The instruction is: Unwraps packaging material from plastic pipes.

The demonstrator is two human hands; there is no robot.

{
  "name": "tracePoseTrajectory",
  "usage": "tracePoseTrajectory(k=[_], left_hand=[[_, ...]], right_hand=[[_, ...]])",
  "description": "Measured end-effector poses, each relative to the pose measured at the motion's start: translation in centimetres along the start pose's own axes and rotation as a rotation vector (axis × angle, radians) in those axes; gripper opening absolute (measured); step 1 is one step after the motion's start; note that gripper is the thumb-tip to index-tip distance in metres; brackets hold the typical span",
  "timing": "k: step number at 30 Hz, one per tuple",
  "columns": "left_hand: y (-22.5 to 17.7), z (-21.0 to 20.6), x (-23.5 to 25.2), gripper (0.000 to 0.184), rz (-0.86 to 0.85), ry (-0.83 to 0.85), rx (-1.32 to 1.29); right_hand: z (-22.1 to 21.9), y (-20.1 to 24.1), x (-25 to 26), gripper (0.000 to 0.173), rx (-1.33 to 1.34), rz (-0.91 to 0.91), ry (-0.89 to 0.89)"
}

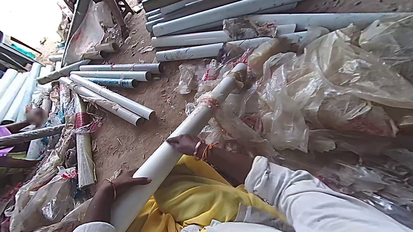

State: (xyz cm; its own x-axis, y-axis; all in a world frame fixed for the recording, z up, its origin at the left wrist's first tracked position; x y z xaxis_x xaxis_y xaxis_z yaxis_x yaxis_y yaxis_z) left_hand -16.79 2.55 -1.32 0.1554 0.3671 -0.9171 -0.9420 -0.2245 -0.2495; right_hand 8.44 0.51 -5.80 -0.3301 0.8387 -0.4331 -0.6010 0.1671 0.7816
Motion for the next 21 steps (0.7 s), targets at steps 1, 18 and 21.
tracePoseTrajectory(k=[1,18,21], left_hand=[[0.0,0.0,0.1,0.069,-0.016,0.005,0.011],[-0.3,-0.7,-0.5,0.068,-0.023,-0.009,0.029],[-0.6,-0.8,-0.5,0.066,-0.02,-0.002,0.056]], right_hand=[[-1.5,1.8,-0.4,0.043,-0.039,0.055,0.035],[6.5,-8.9,1.0,0.041,0.106,-0.211,-0.24],[3.1,-4.5,0.1,0.041,0.013,-0.086,-0.122]])
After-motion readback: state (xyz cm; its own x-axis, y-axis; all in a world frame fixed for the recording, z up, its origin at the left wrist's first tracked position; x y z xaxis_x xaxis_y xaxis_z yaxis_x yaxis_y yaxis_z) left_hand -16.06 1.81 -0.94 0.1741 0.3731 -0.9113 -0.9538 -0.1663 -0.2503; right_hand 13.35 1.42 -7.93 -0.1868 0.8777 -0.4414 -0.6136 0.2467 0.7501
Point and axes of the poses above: each hand's wrist, its own x-axis towards the middle knuckle, its own z-axis out of the back of the hand, y = z × x, the point moved 5 cm from there along x, towards the middle knuckle, and after that the axes turned 8 degrees about y, right-handed, at the moved point
